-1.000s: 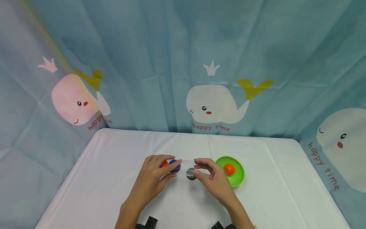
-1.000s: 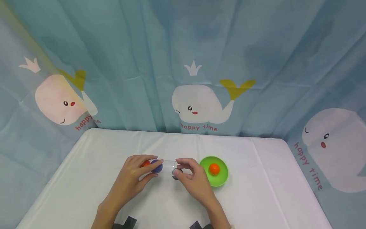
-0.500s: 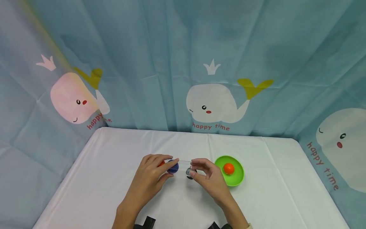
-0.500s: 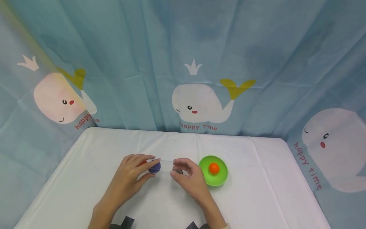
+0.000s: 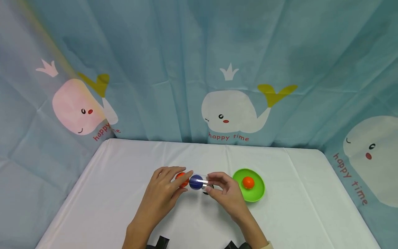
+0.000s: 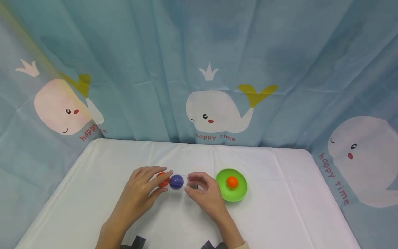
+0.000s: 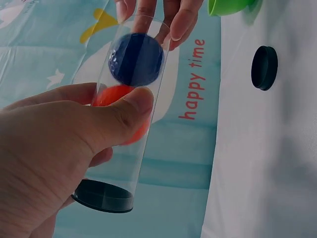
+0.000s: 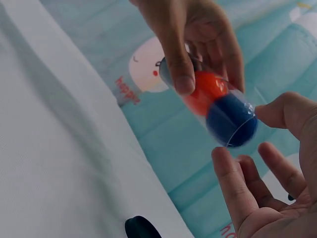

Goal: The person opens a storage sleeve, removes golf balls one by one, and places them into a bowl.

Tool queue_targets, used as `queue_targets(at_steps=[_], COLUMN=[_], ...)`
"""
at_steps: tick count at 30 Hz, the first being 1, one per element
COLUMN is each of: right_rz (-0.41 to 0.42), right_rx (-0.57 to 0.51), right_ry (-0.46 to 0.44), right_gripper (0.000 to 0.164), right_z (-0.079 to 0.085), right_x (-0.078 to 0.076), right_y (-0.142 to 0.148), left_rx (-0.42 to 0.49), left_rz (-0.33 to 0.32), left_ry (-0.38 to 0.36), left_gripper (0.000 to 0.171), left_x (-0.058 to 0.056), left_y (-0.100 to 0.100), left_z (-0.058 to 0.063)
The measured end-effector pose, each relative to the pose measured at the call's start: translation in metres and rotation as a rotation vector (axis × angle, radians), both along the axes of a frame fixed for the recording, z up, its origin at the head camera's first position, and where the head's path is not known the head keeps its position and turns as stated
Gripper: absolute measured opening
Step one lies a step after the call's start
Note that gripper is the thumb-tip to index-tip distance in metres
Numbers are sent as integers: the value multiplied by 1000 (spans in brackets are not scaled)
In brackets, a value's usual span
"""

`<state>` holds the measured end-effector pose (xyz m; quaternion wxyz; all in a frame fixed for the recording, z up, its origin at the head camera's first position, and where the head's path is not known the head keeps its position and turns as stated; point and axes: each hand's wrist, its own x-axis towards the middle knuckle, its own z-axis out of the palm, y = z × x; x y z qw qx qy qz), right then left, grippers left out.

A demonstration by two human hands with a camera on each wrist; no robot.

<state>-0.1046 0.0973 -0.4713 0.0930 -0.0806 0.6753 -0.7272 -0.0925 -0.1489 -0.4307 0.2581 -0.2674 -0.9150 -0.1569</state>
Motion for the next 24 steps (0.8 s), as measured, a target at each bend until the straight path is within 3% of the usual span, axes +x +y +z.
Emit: queue_targets(at_steps=[9, 24], right_rz=[5, -21], right_rx=[11, 67], right_ry=[-54, -20], right_gripper=[43, 45], right_z=[2, 12], right_x=[1, 2], right_y=[-2, 10], left_rx=[-23, 30], left_rz=[23, 2], left_ry=[-49, -57], left_gripper=[61, 61], left_x=[2, -1], left_y=[-3, -8], left_z=[3, -1])
